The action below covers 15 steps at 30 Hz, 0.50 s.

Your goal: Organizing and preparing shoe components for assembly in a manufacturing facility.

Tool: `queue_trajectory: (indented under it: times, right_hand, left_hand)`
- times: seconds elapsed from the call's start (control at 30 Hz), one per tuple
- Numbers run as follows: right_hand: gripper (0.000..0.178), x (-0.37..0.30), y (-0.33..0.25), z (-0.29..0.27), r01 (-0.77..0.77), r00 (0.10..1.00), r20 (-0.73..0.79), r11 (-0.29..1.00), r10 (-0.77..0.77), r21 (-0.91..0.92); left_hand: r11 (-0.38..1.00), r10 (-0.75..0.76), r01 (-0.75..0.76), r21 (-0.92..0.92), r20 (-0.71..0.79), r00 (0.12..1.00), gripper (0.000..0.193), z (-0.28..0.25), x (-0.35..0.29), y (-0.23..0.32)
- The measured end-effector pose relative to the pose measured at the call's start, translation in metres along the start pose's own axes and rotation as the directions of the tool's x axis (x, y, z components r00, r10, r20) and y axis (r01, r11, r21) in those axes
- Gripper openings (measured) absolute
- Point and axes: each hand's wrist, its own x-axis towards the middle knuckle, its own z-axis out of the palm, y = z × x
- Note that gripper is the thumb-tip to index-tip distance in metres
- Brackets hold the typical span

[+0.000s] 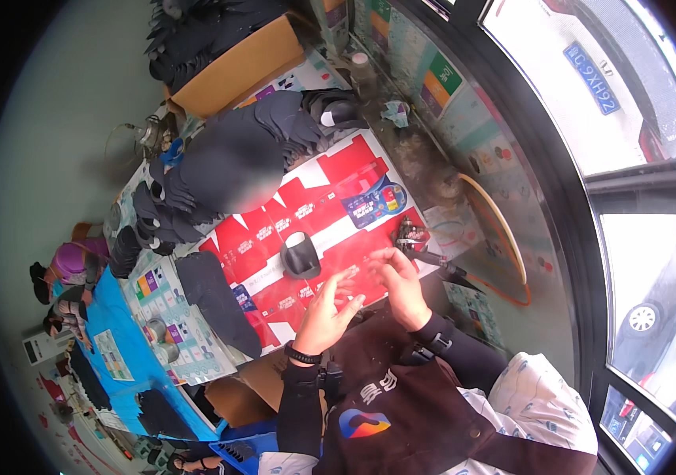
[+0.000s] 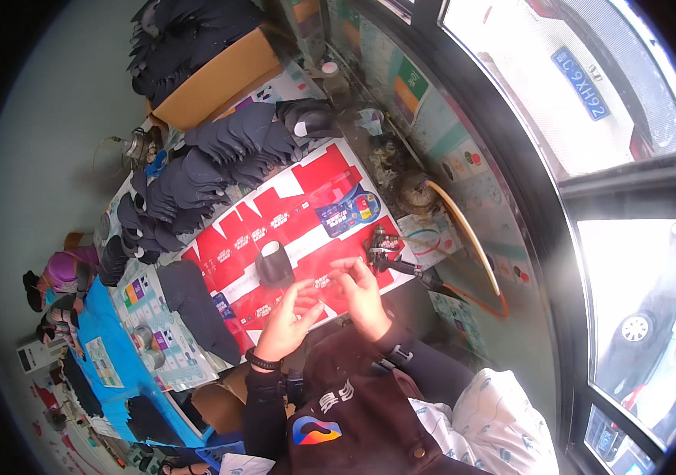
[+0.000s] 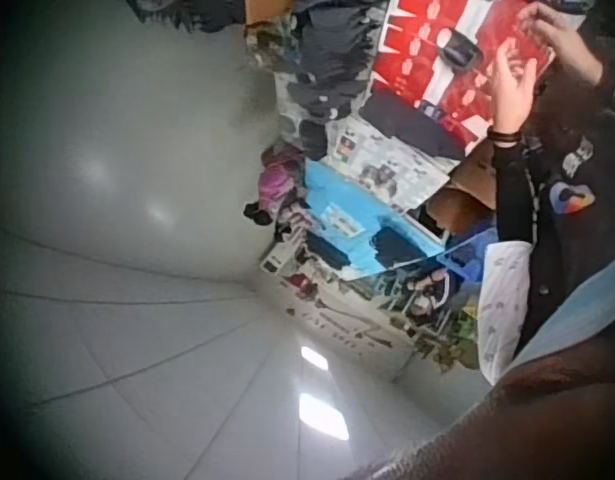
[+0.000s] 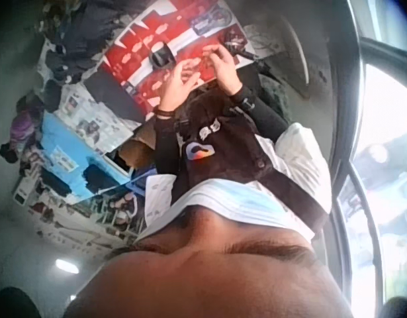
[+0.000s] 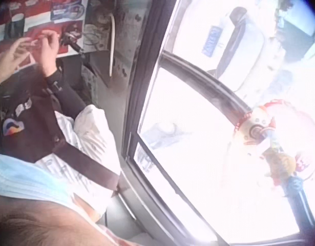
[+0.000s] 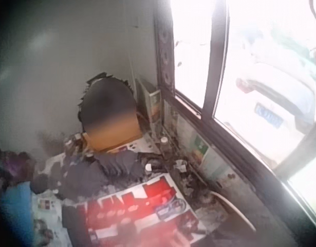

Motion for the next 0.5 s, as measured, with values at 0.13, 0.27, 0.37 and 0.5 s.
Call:
queue_trajectory:
  times: [0.13,0.27,0.37,0.5]
  right_hand:
    - [0.013,-0.012,-0.006,0.052,0.183,0.973,0.121,0.977,-0.195,0.109]
    - [0.019,0.06,-0.014,0.09,0.533,0.825,0.323,0.829,-0.464,-0.171]
    - [0.035,0.152,-0.028,0.087,0.609,0.701,0.278,0.349,-0.656,-0.712]
    - [0.05,0.253,-0.033,0.072,0.315,0.72,0.194,0.065,-0.666,-0.947]
  left_hand:
    - [0.877,0.152,-0.051,-0.478,0.175,0.973,0.047,0.014,-0.029,-0.06]
    - [0.691,0.339,0.113,-0.714,0.457,0.823,0.077,0.042,-0.046,-0.087]
    - [0.638,0.337,0.201,-0.743,0.505,0.795,0.081,0.056,-0.057,-0.089]
    - [0.637,0.21,0.157,-0.754,0.366,0.906,0.063,0.051,-0.06,-0.095]
